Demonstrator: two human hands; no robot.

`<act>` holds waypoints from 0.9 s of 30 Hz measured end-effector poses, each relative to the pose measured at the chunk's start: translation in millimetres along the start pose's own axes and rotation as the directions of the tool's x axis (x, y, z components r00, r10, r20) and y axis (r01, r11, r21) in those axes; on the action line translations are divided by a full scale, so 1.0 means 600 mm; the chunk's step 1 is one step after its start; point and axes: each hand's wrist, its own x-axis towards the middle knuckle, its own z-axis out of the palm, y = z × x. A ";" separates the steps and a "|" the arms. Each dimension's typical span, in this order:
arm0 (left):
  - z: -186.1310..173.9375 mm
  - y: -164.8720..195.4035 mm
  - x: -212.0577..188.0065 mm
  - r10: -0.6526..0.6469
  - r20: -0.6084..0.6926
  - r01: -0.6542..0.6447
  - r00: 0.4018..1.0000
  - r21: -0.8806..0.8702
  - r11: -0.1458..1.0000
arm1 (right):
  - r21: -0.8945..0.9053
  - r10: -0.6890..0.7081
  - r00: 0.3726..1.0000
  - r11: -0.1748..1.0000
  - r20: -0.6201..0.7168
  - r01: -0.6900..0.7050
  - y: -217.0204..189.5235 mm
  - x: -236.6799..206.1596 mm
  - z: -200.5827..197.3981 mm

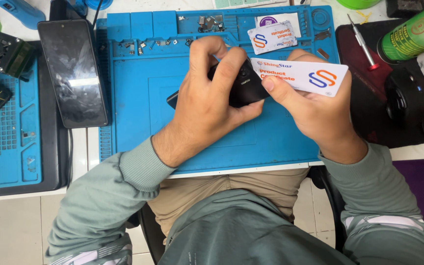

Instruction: The person pries open the back cover of a smartphone using a plastic card, sprays contact cleaner into the opened device, and then uses a blue electric screwdriver to unscrew components from the exposed internals while holding the phone on a repair mat.

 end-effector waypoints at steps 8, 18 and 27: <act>-0.004 0.005 0.004 0.121 -0.040 -0.119 0.992 0.047 0.992 | -0.014 0.013 1.000 1.000 0.022 -0.012 -0.007 -0.008 -0.006; -0.006 -0.002 0.010 0.076 -0.044 -0.077 0.996 -0.016 0.997 | 0.232 0.076 0.997 0.970 -0.015 -0.070 -0.012 0.006 0.009; -0.019 -0.024 0.010 -0.032 -0.094 0.032 0.995 0.001 0.999 | -0.720 -0.201 0.946 0.692 -0.256 -0.047 0.062 -0.094 -0.210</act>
